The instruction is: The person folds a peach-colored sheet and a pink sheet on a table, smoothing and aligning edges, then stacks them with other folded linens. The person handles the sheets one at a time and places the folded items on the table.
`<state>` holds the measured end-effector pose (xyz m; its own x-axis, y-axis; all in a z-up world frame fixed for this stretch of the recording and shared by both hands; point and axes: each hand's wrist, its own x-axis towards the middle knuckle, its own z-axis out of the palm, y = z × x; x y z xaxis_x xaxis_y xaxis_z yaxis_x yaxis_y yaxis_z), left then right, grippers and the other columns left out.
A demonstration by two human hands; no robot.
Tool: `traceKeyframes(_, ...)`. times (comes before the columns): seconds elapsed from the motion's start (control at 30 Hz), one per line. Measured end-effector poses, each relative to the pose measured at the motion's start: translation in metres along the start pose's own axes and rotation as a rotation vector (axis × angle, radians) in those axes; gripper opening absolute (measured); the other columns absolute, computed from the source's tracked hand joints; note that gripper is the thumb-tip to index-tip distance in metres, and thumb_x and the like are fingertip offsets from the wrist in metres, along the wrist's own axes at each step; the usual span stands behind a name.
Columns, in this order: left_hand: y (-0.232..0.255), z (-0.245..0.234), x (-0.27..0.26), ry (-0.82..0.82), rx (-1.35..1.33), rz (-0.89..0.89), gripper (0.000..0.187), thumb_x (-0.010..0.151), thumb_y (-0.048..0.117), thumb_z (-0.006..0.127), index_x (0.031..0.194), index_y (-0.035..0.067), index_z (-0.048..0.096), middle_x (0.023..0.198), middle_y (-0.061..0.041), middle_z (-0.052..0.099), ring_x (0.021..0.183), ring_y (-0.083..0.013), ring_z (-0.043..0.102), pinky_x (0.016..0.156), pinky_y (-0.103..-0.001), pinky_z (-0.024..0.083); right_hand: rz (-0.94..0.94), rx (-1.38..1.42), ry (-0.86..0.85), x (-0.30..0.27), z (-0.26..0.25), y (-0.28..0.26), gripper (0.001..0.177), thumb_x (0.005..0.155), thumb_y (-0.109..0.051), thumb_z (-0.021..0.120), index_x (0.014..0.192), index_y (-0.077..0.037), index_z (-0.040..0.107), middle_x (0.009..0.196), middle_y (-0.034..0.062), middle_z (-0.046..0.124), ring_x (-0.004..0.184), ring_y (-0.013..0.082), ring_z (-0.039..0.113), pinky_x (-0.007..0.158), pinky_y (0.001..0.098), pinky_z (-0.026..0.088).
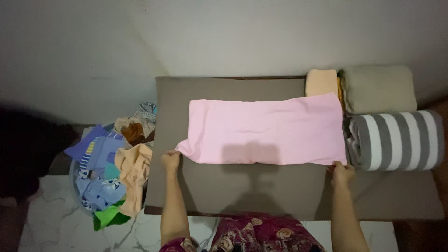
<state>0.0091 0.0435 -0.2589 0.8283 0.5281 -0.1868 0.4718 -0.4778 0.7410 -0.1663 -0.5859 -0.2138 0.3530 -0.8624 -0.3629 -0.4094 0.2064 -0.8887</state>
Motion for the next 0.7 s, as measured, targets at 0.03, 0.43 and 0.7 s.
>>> traceKeyframes(0.03, 0.001, 0.0, 0.0, -0.006, -0.048, -0.007, 0.02, 0.075, 0.012, 0.079, 0.086, -0.002, 0.072, 0.081, -0.014, 0.073, 0.074, -0.0252, 0.068, 0.072, -0.039, 0.053, 0.027, 0.01, 0.011, 0.001, 0.001, 0.0, 0.049, 0.094, -0.002, 0.067, 0.135, 0.007, 0.043, 0.106, 0.0181, 0.065, 0.084, 0.021, 0.069, 0.068, 0.0352, 0.06)
traceKeyframes(0.43, -0.001, -0.01, 0.0, -0.024, -0.264, -0.168, 0.012, 0.076, 0.002, 0.075, 0.088, -0.002, 0.074, 0.083, -0.01, 0.073, 0.074, -0.0203, 0.066, 0.07, -0.035, 0.053, 0.076, 0.08, 0.003, 0.0, -0.001, -0.001, 0.06, 0.093, 0.002, 0.068, 0.144, 0.009, 0.035, 0.102, 0.0192, 0.065, 0.072, 0.02, 0.067, 0.062, 0.0348, 0.06)
traceKeyframes(0.7, -0.003, -0.017, -0.005, -0.038, -0.378, -0.275, 0.018, 0.076, -0.003, 0.077, 0.091, -0.001, 0.068, 0.083, -0.009, 0.071, 0.072, -0.019, 0.064, 0.066, -0.032, 0.053, 0.079, 0.096, 0.005, -0.001, -0.007, 0.0, 0.056, 0.092, 0.005, 0.067, 0.141, 0.009, 0.04, 0.106, 0.0203, 0.064, 0.077, 0.0232, 0.066, 0.063, 0.035, 0.059)
